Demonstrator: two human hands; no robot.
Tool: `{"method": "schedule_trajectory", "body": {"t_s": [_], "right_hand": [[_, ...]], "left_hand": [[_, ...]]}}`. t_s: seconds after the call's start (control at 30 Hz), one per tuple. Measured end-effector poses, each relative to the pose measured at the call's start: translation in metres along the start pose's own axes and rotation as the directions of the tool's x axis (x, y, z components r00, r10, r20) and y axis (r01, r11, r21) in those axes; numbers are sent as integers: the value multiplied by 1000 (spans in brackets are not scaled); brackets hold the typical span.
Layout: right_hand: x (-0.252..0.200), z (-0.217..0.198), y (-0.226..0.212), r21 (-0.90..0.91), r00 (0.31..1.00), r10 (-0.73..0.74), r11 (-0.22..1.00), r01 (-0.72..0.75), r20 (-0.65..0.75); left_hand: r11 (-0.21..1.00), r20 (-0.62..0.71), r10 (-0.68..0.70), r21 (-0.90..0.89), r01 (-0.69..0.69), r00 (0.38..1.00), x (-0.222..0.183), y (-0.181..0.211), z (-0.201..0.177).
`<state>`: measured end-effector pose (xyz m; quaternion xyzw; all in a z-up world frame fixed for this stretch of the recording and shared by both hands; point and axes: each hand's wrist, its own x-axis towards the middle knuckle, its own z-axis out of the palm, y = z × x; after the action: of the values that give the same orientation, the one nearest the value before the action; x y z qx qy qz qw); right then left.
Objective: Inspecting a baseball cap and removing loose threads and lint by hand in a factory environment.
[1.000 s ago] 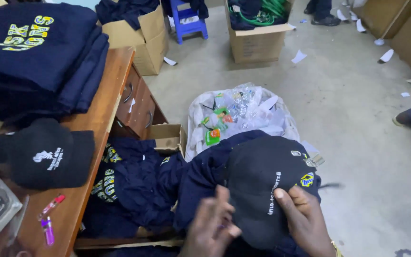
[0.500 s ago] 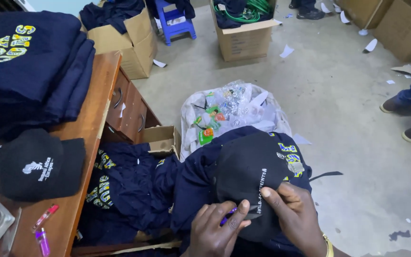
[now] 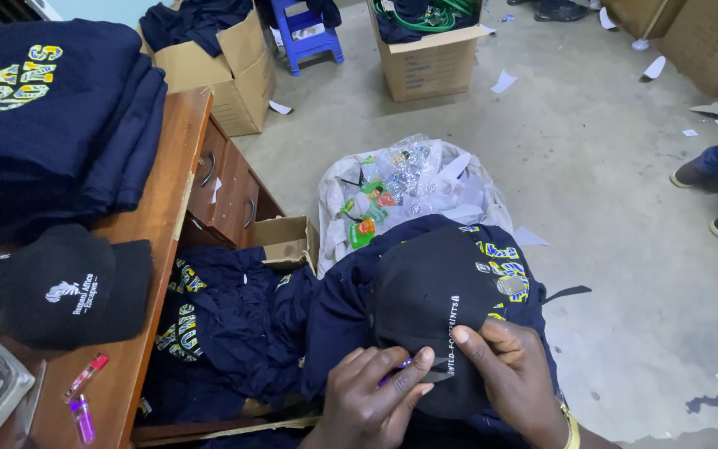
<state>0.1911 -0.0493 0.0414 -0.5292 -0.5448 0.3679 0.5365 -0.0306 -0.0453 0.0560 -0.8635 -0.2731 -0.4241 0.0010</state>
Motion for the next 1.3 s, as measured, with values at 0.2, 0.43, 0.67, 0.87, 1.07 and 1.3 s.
{"method": "schedule_trajectory", "body": {"t_s": [0.2, 0.43, 0.67, 0.87, 1.07, 1.3], "right_hand": [[-2, 0, 0, -85, 998, -28, 996, 24, -50], [-6, 2, 4, 52, 1000, -13, 999, 14, -15], [-3, -1, 9, 18, 1000, -7, 1000, 7, -1], [-6, 1, 5, 76, 998, 60, 995, -58, -26], [-4, 4, 2, 157, 998, 54, 986, -51, -16], [-6, 7, 3, 156, 998, 60, 986, -54, -30]], "left_hand": [[997, 26, -8, -82, 10, 1000, 8, 1, -2], [995, -89, -44, -93, 36, 995, 0, 2, 14], [996, -95, -42, -85, 34, 995, 0, -3, 13], [999, -123, -15, -42, 10, 992, -4, 0, 16], [999, -184, 9, -36, -16, 983, -1, 0, 19], [997, -116, -6, -73, -2, 993, 1, -1, 14]]}}
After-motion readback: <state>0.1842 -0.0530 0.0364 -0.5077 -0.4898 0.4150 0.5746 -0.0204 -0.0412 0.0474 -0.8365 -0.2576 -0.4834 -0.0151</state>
